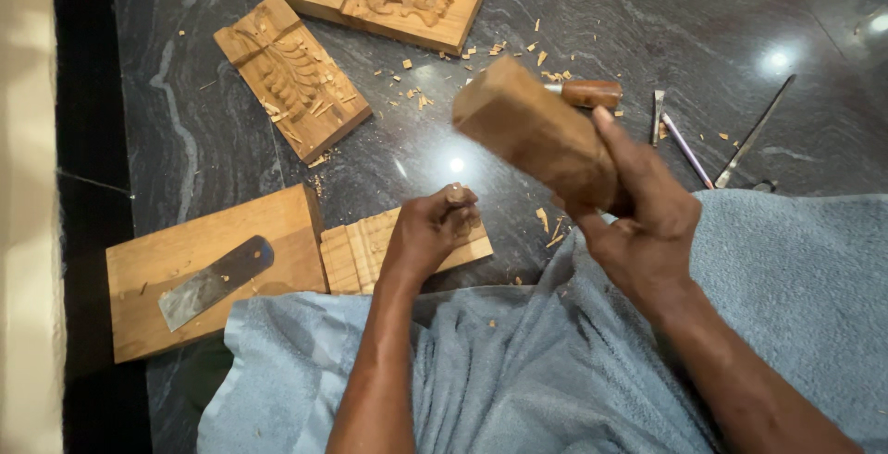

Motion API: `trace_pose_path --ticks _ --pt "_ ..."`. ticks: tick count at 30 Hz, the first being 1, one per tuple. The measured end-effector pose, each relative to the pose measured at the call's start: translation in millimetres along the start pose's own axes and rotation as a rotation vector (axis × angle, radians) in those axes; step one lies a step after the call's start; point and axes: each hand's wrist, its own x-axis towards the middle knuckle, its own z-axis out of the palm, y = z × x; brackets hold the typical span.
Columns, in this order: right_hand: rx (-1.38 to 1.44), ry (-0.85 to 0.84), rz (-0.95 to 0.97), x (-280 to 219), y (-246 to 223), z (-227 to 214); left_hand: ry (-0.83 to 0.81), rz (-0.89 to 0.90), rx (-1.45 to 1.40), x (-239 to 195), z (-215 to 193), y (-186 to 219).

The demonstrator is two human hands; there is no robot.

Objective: The person carves a detailed design into a rectangular wooden block using a chisel and a wooden mallet. They hold the chisel in place and strike it repeatedly to shape the wood, producing wood shavings.

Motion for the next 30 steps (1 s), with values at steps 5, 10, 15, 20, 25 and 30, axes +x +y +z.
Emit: trace_pose_path --ticks 5,10,15,20,25,30 --pt "-0.299 -0.131 -0.311 0.8 -0.1 1.8 0.019 0.104 0.184 3.3 1.5 -7.8" --pt "-0.316 -0.064 -0.338 -1.1 -6.2 6.6 0.027 0.119 0.088 0.6 4.9 -6.0" --pt "-0.058 -0.099 0.086 0.4 -4.9 3.6 0.339 -0.077 -0.161 0.4 1.7 1.8" --pt "0.113 -0.052 0.217 4.2 0.4 -1.7 0.381 0.036 -0.338 2.9 -5.2 -7.9" --pt "0.03 -0.109 0.268 3.9 -2.2 0.8 0.231 0.053 -0.239 2.4 -1.6 -11.6" --pt "0.051 -0.093 0.195 3.6 -5.3 0.1 0.21 -0.028 -0.073 0.5 0.6 0.9"
